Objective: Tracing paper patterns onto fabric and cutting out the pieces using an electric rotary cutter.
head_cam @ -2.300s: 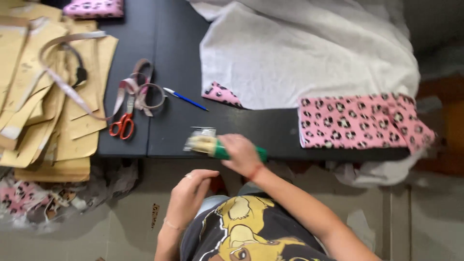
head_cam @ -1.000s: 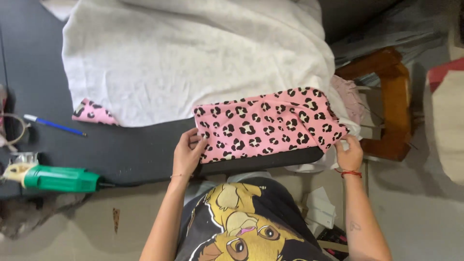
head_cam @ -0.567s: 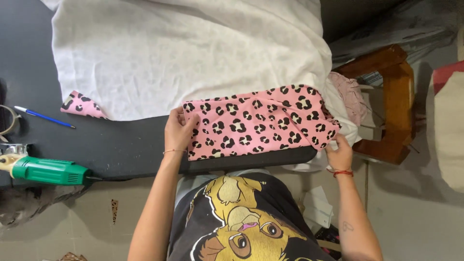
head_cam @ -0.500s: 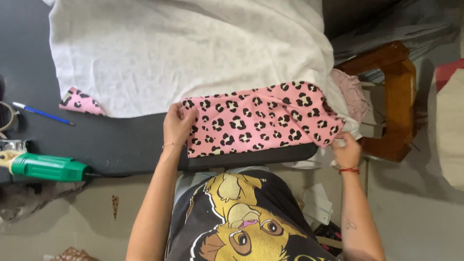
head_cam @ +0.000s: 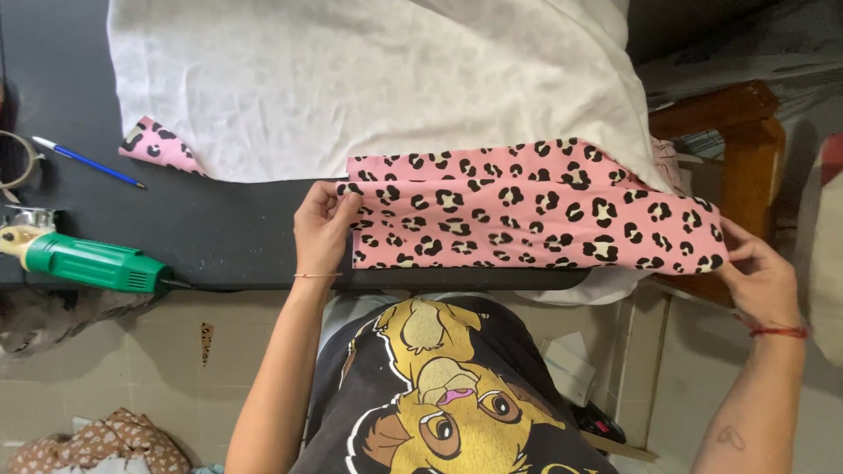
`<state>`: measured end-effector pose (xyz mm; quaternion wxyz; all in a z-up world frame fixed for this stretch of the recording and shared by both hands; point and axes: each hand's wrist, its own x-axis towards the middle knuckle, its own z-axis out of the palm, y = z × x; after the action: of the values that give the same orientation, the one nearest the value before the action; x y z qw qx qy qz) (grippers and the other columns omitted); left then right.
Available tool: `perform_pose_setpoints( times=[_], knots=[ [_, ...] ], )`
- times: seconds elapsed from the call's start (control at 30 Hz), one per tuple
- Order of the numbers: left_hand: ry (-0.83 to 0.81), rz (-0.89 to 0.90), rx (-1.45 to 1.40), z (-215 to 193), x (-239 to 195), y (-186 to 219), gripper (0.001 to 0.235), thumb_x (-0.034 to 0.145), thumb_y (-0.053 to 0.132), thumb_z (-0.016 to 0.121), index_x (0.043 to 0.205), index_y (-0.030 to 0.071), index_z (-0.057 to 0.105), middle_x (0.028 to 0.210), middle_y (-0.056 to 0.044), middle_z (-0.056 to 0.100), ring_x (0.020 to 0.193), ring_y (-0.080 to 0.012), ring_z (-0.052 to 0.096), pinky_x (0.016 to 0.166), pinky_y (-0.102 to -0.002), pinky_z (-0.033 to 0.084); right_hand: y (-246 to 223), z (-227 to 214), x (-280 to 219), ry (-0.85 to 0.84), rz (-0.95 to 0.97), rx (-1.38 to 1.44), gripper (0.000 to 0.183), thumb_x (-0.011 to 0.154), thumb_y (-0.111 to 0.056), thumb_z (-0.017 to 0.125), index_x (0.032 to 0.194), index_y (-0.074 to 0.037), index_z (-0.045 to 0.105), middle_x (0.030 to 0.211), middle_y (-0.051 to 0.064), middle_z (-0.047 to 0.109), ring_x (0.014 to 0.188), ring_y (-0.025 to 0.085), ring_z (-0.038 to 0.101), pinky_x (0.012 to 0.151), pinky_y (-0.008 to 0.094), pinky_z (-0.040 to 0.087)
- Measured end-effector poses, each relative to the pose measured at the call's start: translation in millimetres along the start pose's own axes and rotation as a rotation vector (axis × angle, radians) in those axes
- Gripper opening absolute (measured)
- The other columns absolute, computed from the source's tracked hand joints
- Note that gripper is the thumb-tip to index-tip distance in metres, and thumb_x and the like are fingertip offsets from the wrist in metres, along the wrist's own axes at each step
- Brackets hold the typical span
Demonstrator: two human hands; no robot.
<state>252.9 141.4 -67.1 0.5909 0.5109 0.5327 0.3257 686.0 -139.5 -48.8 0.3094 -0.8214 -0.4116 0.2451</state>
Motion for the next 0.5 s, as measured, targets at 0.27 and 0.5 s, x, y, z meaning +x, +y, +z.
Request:
perform_pose_setpoints(
  times=[0.27, 0.5],
  knots=[
    [-0.101, 0.051, -0.152, 1.1, -9.9, 12.0, 0.010, 0.085, 0.015, 0.056, 0.080, 0.010, 0.048, 0.064, 0.004, 0.048, 0.056, -0.0024, 0.038, 0.051, -0.015, 0.034, 39.4, 24.3, 45.3, 0.106, -0.283, -0.347, 0.017, 0.077, 0.007, 0.052, 0.092, 0.000, 0.055, 0.119, 0.024, 0.051, 0.112, 0.034, 0.046, 0.099, 0.041, 0.033],
    [-0.060, -0.111, -0.092, 1.5, -10.8, 2.5, 0.017, 0.083, 0.014, 0.055, 0.098, 0.006, 0.052, 0.088, -0.001, 0.057, 0.079, -0.0059, 0.052, 0.071, -0.020, 0.049, 27.9, 55.2, 60.7, -0.072, 0.111, -0.051, 0.028, 0.087, -0.009, 0.046, 0.115, -0.003, 0.048, 0.119, 0.014, 0.050, 0.109, 0.024, 0.046, 0.092, 0.034, 0.035]
  ],
)
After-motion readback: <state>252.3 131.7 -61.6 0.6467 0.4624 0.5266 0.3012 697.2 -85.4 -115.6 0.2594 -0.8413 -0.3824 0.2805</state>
